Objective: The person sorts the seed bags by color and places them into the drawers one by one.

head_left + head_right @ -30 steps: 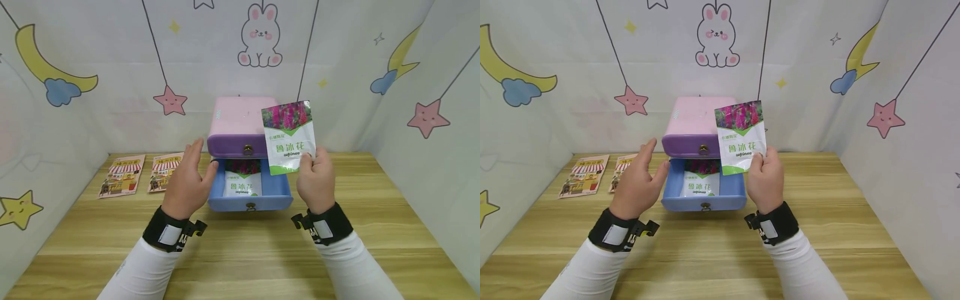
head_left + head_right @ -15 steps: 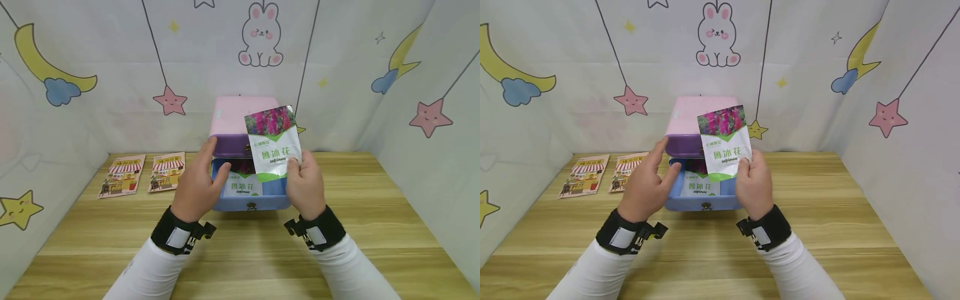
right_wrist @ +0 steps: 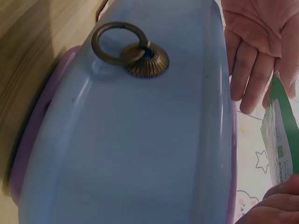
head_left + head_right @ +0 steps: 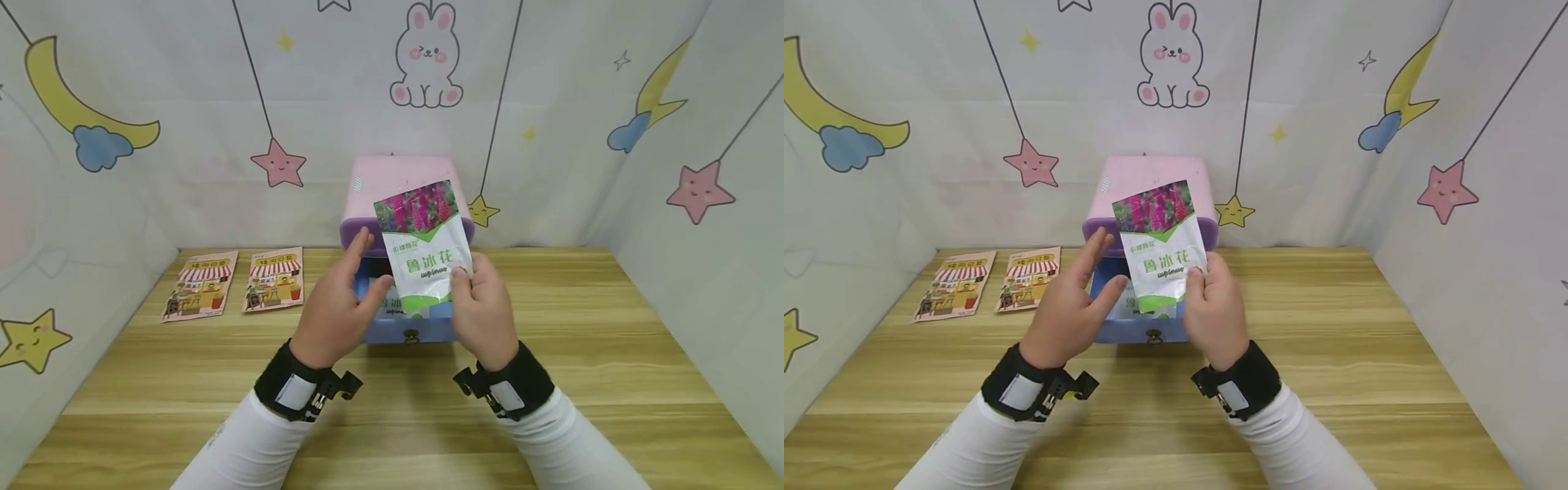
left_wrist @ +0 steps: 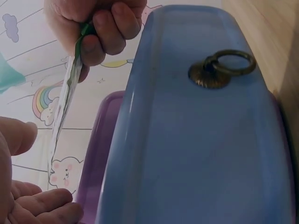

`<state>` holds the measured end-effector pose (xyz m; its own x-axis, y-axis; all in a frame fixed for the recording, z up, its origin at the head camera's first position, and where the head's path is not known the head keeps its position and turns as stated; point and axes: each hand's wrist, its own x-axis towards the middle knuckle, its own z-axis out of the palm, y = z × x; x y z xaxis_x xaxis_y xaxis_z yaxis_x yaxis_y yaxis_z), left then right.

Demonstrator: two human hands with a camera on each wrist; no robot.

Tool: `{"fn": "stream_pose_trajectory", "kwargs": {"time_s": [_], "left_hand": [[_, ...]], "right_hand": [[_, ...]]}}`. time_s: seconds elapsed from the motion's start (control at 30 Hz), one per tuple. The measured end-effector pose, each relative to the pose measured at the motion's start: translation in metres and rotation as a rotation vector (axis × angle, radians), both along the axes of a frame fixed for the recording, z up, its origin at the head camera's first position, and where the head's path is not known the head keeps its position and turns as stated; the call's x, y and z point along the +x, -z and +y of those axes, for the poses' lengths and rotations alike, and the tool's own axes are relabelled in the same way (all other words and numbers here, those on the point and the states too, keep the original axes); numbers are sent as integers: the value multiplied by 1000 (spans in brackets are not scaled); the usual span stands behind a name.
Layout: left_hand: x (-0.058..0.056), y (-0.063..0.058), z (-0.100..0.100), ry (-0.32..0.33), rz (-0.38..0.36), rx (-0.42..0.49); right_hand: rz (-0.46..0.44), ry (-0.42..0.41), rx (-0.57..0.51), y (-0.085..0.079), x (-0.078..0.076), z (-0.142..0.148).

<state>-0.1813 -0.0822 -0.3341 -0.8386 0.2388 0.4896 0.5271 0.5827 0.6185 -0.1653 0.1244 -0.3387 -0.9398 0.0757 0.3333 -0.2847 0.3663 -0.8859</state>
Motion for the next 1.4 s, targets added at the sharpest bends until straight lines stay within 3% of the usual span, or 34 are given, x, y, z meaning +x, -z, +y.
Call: {"fn": "stream_pose_trajectory", "kwargs": {"time_s": [0.27,0.4,0.67,0.93,1.4], "left_hand": [[2,2,7,85,-61,75],[4,3,9,96,-78,114],[4,5,10,38,-63,156],[6,2,9,-55,-12,117],[5,1,3,-34,-31,163]], "right_hand": [[12,-87,4,2,3,-6],[-1,-115,14,3,4,-9],[-40,-175,78,2,6,-10],[-59,-244,116,1,7,-10],[-49,-211,179,1,4,-6]]}}
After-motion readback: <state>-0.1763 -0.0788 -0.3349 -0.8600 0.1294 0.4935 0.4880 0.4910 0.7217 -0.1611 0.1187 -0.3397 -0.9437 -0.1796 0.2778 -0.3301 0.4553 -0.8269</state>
